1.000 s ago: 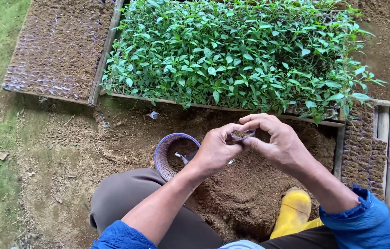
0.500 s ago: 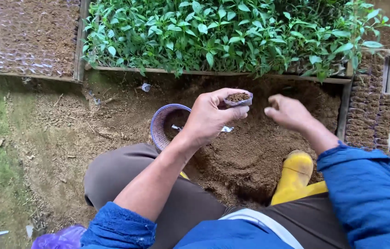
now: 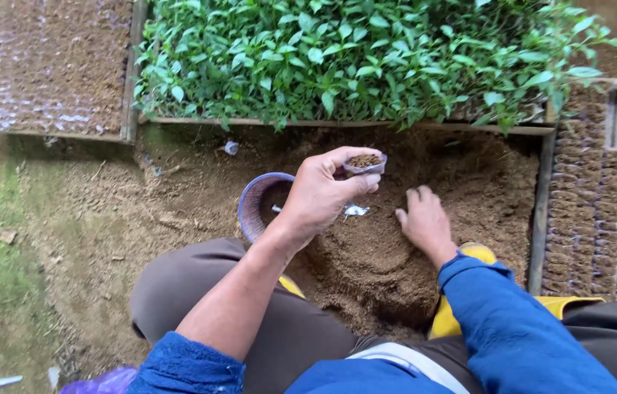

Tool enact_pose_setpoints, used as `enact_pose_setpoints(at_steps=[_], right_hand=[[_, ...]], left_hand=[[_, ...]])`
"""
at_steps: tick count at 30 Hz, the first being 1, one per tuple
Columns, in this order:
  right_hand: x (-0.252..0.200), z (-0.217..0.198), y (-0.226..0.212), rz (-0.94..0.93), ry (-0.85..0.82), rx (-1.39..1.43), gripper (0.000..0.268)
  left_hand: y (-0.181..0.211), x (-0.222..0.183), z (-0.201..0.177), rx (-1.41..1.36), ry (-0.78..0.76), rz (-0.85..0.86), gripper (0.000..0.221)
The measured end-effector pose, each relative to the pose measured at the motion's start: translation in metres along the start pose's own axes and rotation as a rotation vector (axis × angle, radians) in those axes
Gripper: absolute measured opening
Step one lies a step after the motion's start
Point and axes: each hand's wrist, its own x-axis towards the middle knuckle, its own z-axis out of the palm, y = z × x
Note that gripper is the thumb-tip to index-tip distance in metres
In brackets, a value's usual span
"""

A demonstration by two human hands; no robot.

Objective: A person is manually filling small plastic bags with soil and arranging them in a tray to prepare seedling plugs for planting.

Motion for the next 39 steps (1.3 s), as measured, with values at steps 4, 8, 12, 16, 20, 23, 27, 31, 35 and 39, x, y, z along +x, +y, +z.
enact_pose_setpoints(at_steps=[4, 8, 12, 16, 20, 23, 27, 31, 35, 39], right_hand=[[0.000, 0.022, 0.014, -0.074, -0.030, -0.160, 0.050], [0.007, -0.002, 0.005, 0.010, 0.004, 0.007, 0.062], [0.008, 0.013, 0.016, 0.004, -0.060, -0.048, 0.061], [0.007, 0.036, 0.029, -0.043, -0.107, -0.143, 0.039], [0.035, 0.070, 0.060, 0.046, -0.161, 0.052, 0.024], [0.039, 0.024, 0.049, 0.334, -0.326, 0.803, 0.026], [0.047, -0.075, 0.024, 0.462, -0.393, 1.753, 0.024], [0.059, -0.160, -0.010, 0.302, -0.343, 1.797, 0.017], [0.055, -0.240, -0.047, 0.157, -0.292, 1.875, 0.025], [0.035, -0.303, -0.081, 0.152, -0.212, 1.893, 0.024]], left_hand=[[0.004, 0.004, 0.004, -0.027, -0.004, 0.011, 0.043], [-0.003, 0.010, 0.007, -0.056, -0.012, 0.018, 0.043], [-0.010, 0.009, 0.006, -0.080, -0.005, 0.028, 0.044], [-0.002, 0.004, 0.005, -0.056, -0.004, -0.004, 0.044], [-0.004, 0.003, 0.004, -0.059, -0.013, 0.003, 0.043], [-0.002, 0.002, 0.006, -0.070, -0.027, 0.009, 0.042], [-0.014, 0.011, 0.004, -0.053, -0.049, 0.004, 0.043], [-0.007, 0.003, 0.009, -0.063, -0.054, 0.003, 0.043], [0.001, -0.003, 0.013, -0.034, -0.083, -0.024, 0.041], [0.014, -0.010, 0.016, 0.018, -0.093, -0.067, 0.041]])
